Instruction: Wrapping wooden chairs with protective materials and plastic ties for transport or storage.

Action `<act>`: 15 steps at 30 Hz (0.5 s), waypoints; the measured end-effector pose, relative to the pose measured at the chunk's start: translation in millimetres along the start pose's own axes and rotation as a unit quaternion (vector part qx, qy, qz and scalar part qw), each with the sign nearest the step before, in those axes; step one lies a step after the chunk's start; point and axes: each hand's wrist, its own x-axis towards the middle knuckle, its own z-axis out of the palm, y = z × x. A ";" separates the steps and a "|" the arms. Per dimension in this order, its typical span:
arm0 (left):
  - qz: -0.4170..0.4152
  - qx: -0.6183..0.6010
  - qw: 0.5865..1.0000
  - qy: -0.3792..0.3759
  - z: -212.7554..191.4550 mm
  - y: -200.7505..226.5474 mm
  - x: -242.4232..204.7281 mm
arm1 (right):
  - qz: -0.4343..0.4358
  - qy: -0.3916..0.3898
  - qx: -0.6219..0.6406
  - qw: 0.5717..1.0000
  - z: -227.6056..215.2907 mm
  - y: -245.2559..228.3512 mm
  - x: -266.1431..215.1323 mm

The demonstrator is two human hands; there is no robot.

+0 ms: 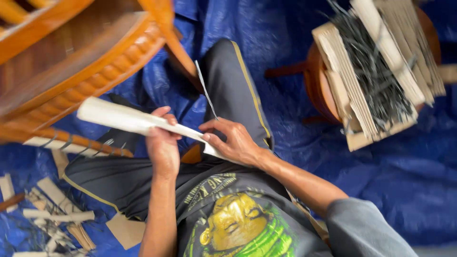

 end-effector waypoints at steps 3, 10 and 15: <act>-0.009 0.130 0.991 0.036 6.1 19.7 1.2 | 0.170 -0.089 0.145 0.971 25.6 -19.2 22.2; 0.119 0.062 0.991 0.023 -13.3 63.5 -10.5 | 0.133 -0.025 0.252 0.958 83.7 -30.4 62.0; 0.069 0.283 0.957 0.012 -34.9 87.5 -31.6 | 0.146 0.136 0.401 0.894 96.4 -44.4 97.1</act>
